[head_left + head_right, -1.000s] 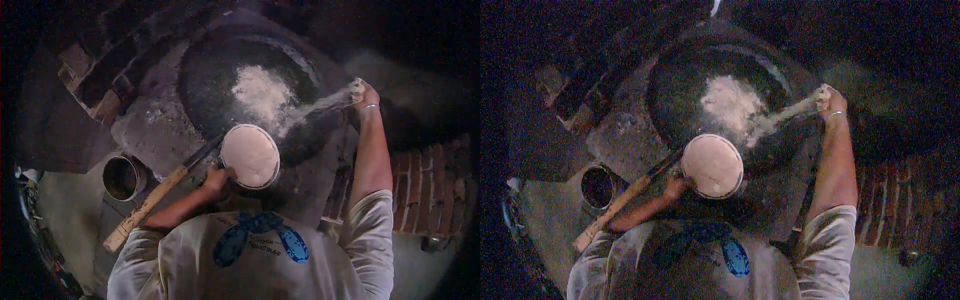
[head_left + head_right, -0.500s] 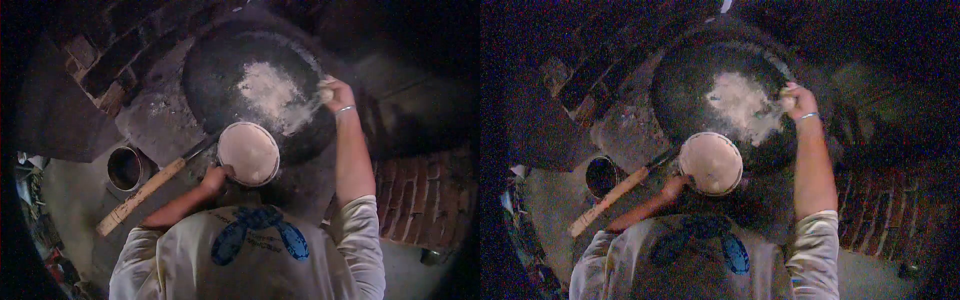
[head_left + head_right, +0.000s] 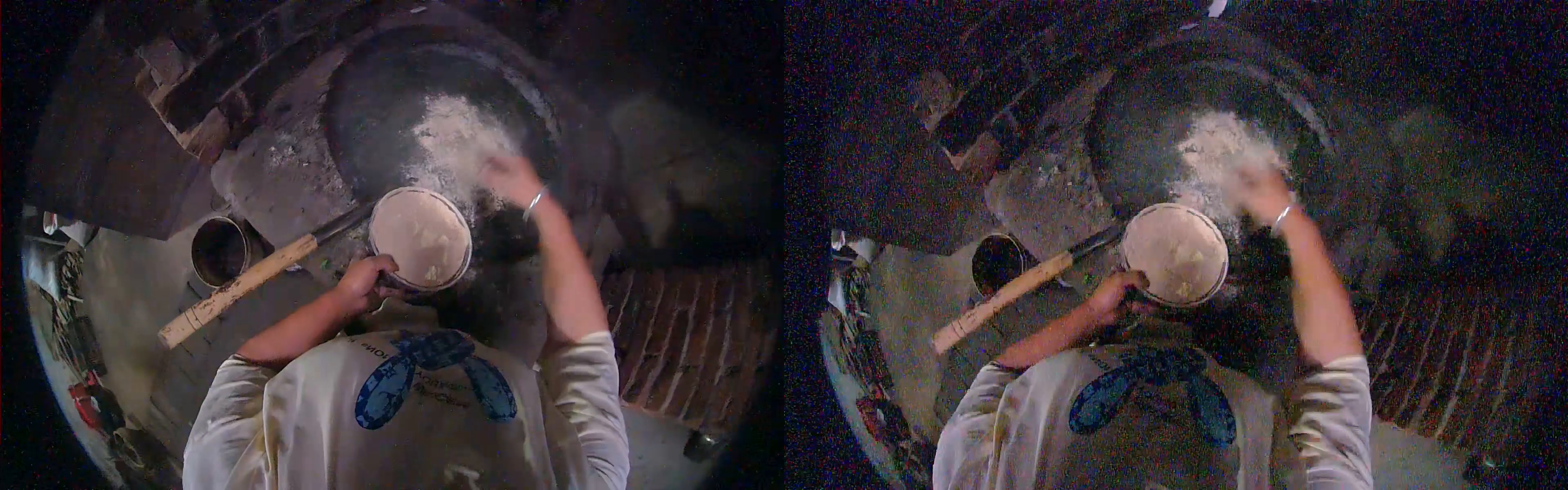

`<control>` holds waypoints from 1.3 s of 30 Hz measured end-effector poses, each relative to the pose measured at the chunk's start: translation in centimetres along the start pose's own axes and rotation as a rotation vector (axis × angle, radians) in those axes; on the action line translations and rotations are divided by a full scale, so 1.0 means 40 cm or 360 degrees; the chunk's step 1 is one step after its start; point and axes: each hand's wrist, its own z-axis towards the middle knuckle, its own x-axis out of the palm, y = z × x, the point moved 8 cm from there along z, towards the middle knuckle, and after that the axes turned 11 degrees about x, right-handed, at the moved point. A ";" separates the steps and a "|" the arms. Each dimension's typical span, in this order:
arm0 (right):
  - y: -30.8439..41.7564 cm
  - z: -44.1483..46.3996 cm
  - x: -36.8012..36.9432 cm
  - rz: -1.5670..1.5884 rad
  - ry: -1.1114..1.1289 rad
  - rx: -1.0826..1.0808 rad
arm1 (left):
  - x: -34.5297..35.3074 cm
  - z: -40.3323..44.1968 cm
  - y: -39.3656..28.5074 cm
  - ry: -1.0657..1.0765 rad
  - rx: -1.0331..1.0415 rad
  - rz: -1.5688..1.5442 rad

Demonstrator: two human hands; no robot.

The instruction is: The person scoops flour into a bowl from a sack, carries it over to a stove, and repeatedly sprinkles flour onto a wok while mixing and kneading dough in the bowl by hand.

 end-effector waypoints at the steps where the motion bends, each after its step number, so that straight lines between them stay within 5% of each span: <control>1: 0.073 -0.081 0.082 -0.0088 0.0320 0.0079 | -0.007 -0.010 -0.006 -0.0026 -0.0002 0.0002; 2: 0.181 -0.167 0.145 0.0107 0.0583 -0.0158 | -0.022 -0.011 -0.004 -0.0031 0.0000 -0.0005; 4: 0.138 -0.215 0.323 -0.0232 0.0328 -0.0460 | -0.054 -0.005 -0.002 -0.0039 0.0044 0.0014; 7: 0.177 -0.248 0.390 -0.0724 0.0388 -0.0017 | -0.042 -0.018 -0.025 -0.0029 0.0021 -0.0052; 10: 0.199 -0.222 0.435 -0.0463 0.0346 -0.0272 | -0.045 -0.033 -0.078 -0.0073 0.0254 0.0267; 14: 0.163 -0.171 0.496 -0.0263 0.0218 -0.0674 | -0.145 -0.014 -0.023 -0.0128 0.0073 -0.0007; 19: -0.043 -0.053 0.515 0.0866 0.0021 0.0493 | -0.221 -0.079 -0.089 -0.0228 0.0245 -0.0032; 20: 0.032 -0.054 0.475 0.0855 0.0027 0.0483 | -0.232 -0.079 -0.097 -0.0230 0.0255 -0.0045; 22: 0.228 -0.084 0.403 0.2230 0.0342 0.0937 | -0.255 -0.068 -0.125 -0.0210 0.0401 0.0434; 24: 0.223 0.019 0.357 0.2494 0.0490 0.0950 | -0.282 -0.052 -0.108 -0.0282 0.0265 0.0576; 26: 0.326 0.114 0.288 0.2471 0.0731 0.0549 | -0.313 -0.043 -0.096 -0.0352 0.0125 0.0716; 29: 0.421 0.263 0.208 0.2363 0.0481 0.0491 | -0.306 -0.034 -0.096 0.0057 0.0137 0.1080; 33: 0.482 0.435 0.086 0.2194 -0.0106 0.0395 | -0.334 0.004 -0.125 0.0027 0.0321 0.1069; 36: 0.464 0.577 -0.022 0.2198 -0.0421 0.0636 | -0.378 0.085 -0.136 -0.0045 0.0589 0.1156; 38: 0.428 0.694 -0.091 0.2297 -0.0224 0.0532 | -0.358 0.079 -0.199 -0.0077 0.0687 0.1218; 39: 0.442 0.714 -0.116 0.2248 -0.0205 0.0495 | -0.295 0.024 -0.251 0.0095 0.0441 0.1086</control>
